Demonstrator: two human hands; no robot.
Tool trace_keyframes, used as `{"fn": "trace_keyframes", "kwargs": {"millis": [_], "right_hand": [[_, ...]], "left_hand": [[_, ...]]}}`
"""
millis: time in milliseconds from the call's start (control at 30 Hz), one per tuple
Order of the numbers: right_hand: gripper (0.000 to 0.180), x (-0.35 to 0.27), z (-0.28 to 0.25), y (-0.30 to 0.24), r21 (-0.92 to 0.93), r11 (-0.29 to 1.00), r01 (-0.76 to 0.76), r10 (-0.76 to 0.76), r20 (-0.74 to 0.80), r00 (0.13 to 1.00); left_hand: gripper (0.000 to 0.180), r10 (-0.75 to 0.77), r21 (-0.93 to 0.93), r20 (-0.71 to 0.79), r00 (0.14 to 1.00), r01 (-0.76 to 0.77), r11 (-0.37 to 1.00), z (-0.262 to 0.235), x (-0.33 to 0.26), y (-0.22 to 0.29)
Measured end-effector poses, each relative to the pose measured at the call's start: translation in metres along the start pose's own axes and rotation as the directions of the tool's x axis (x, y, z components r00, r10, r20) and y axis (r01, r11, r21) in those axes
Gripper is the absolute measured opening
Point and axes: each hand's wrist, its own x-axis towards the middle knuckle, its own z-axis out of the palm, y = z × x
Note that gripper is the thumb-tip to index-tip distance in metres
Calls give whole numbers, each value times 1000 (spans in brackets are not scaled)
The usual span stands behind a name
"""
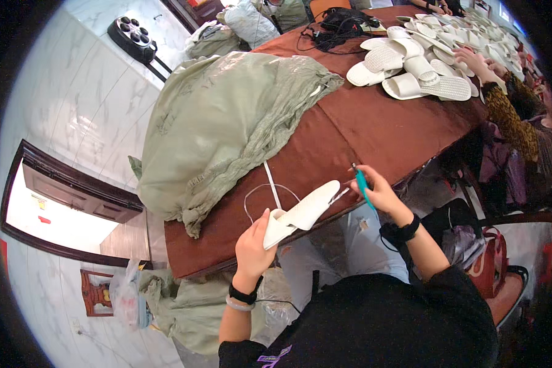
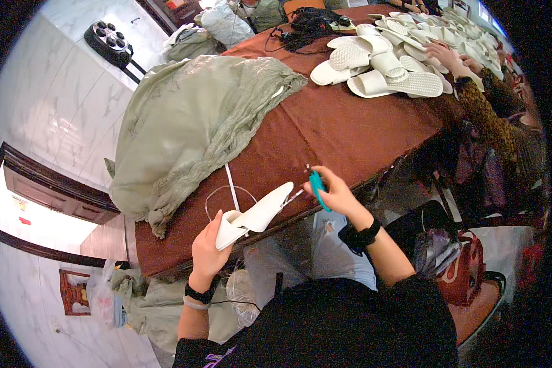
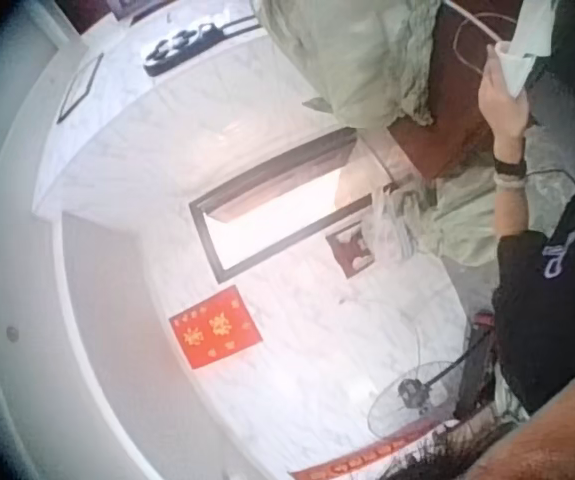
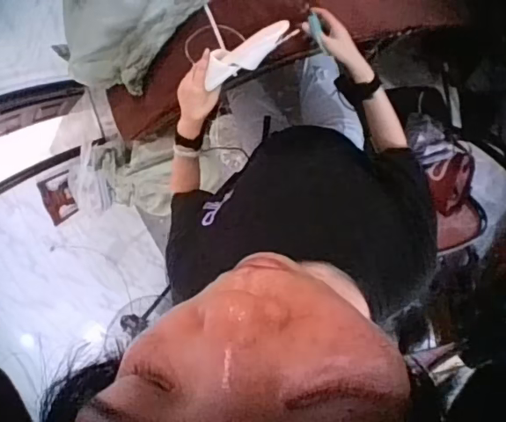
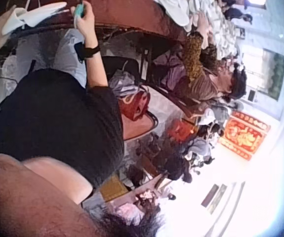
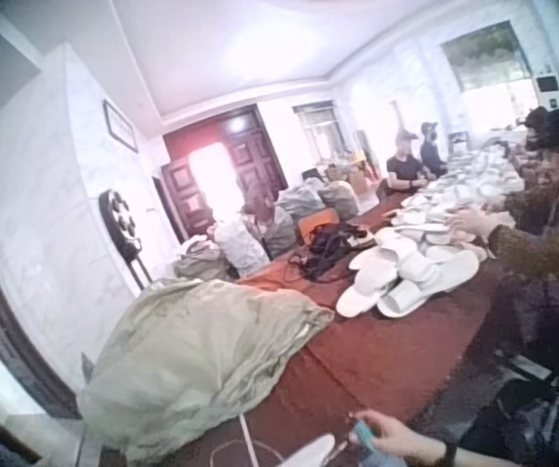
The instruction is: Trim excess thread or material from white sandals using scissors in a factory setting.
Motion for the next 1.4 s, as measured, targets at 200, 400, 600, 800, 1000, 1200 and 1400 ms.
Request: {"fn": "trace_keyframes", "kwargs": {"millis": [200,400,600,800,1000,1200,1400], "right_hand": [[51,-17,37,-23,-118,992,38,-35,21,999],[50,-21,24,-36,-184,981,53,-33,110,993],[47,-36,14,-52,468,872,-139,26,240,970],[52,-57,30,-82,439,875,-206,-80,550,832],[51,-63,72,-80,490,839,-238,-178,660,730],[46,-63,75,-78,436,887,-149,-211,671,711],[41,-62,73,-90,260,966,-1,-168,628,760]], "left_hand": [[66,-71,-35,91,993,74,997,0,14,22],[59,-81,101,178,981,64,993,3,16,26],[44,-370,-512,-18,929,310,801,-4,-5,7],[48,-525,-670,-33,851,371,643,-10,-16,28],[49,-585,-729,-97,805,343,593,-4,-28,48],[48,-590,-765,-94,802,321,558,-3,-37,54],[47,-612,-796,-39,790,346,496,-3,-41,60]]}}
